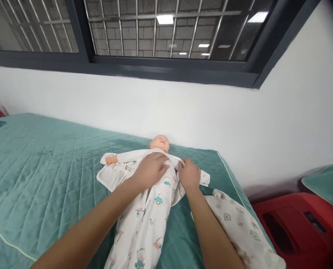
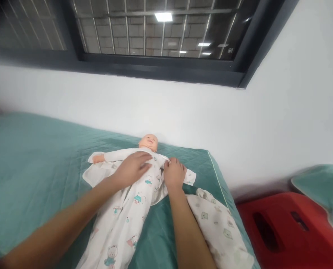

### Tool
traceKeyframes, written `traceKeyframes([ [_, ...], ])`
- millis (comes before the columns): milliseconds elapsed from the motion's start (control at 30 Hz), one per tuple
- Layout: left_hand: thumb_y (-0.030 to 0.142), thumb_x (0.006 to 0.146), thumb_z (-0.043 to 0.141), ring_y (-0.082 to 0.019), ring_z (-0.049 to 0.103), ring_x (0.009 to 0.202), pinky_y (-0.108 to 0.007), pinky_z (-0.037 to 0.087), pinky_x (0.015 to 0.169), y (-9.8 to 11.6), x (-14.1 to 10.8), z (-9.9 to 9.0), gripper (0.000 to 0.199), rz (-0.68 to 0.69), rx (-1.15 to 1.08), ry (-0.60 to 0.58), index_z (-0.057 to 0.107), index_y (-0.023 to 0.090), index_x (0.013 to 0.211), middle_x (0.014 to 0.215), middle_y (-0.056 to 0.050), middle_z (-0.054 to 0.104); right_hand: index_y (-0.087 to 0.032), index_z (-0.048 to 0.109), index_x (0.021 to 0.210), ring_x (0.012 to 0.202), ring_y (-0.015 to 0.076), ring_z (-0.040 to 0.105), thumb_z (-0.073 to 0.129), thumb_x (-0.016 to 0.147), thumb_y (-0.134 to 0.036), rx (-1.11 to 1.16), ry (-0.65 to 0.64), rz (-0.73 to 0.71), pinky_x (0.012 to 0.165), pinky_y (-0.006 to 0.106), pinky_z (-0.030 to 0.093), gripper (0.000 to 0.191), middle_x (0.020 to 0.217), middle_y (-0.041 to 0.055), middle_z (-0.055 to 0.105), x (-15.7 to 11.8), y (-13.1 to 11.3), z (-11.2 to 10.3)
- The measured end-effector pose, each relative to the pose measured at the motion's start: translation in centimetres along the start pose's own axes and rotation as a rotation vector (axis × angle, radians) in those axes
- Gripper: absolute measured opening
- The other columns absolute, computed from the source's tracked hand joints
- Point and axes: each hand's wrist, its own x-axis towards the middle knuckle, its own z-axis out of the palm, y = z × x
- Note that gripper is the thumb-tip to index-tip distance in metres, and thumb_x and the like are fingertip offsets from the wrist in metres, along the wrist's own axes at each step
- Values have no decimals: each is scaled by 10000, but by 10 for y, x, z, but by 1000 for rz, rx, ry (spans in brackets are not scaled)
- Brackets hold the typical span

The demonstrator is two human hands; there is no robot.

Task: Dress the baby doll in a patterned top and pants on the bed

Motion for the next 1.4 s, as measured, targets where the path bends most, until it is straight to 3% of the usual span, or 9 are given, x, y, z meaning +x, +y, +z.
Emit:
traceKeyframes([
  [133, 234, 885, 552, -284, 564, 1139, -465, 373, 1039, 40, 58, 22, 225, 45, 345, -458, 697, 178, 1048, 1157, -125, 663, -165, 597, 1040, 980, 246, 650, 383, 995, -300, -10, -54, -11, 840, 328, 354, 257, 973, 107, 720, 1, 4, -6],
  [233, 186, 835, 599, -325, 560, 1118, -459, 424, 917, 48, 80, 41, 261, -35, 421, -544, 714, 163, 1069, 1199, -167, 635, -167, 592, 1046, 963, 242, 663, 389, 993, -287, -7, -82, -8, 813, 318, 362, 241, 942, 115, 726, 2, 5, -8],
  [433, 236, 828, 623, -379, 528, 1135, -539, 401, 913, 52, 95, 62, 369, -112, 513, -569, 693, 181, 1187, 1297, -192, 574, -169, 602, 1042, 986, 240, 674, 418, 977, -263, 14, -111, 12, 850, 320, 374, 217, 929, 124, 735, 4, 7, -12],
  [600, 228, 797, 657, -409, 513, 1155, -578, 391, 926, 42, 113, 48, 383, -88, 562, -591, 695, 190, 1177, 1315, -185, 561, -172, 606, 1069, 990, 250, 681, 365, 994, -314, 39, -83, 99, 874, 342, 387, 290, 957, 130, 736, 7, 13, -16],
  [700, 203, 772, 683, -382, 533, 1139, -534, 418, 918, 35, 115, 45, 407, -62, 553, -619, 686, 162, 1177, 1298, -189, 576, -175, 606, 1080, 1016, 255, 673, 388, 983, -310, 54, -80, 123, 861, 339, 395, 274, 969, 127, 735, 8, 13, -16],
  [900, 187, 816, 639, -332, 550, 1157, -476, 418, 949, 35, 106, 71, 341, -19, 479, -643, 683, 160, 1153, 1274, -180, 625, -187, 621, 1031, 1004, 257, 675, 387, 982, -344, 61, -117, 133, 809, 331, 410, 286, 956, 123, 736, 8, 12, -10],
  [1067, 200, 738, 732, -343, 572, 1144, -484, 414, 953, 32, 108, 85, 341, -13, 425, -654, 704, 177, 1077, 1174, -164, 696, -181, 624, 1044, 1026, 266, 666, 425, 961, -351, 54, -149, 142, 822, 338, 412, 275, 982, 138, 734, 10, 14, -8],
  [1200, 173, 789, 673, -344, 581, 1131, -481, 420, 932, 28, 107, 78, 308, 21, 426, -605, 692, 154, 1096, 1160, -176, 696, -174, 624, 1032, 1035, 275, 660, 412, 958, -319, 65, -146, 156, 827, 345, 411, 267, 971, 145, 730, 11, 16, -10],
  [1400, 154, 810, 643, -354, 584, 1116, -471, 436, 908, 18, 110, 50, 344, 33, 489, -571, 655, 121, 1153, 1186, -197, 671, -152, 599, 1044, 1027, 281, 649, 365, 966, -292, 124, -124, 195, 777, 335, 422, 284, 1023, 159, 710, 15, 25, -11],
])
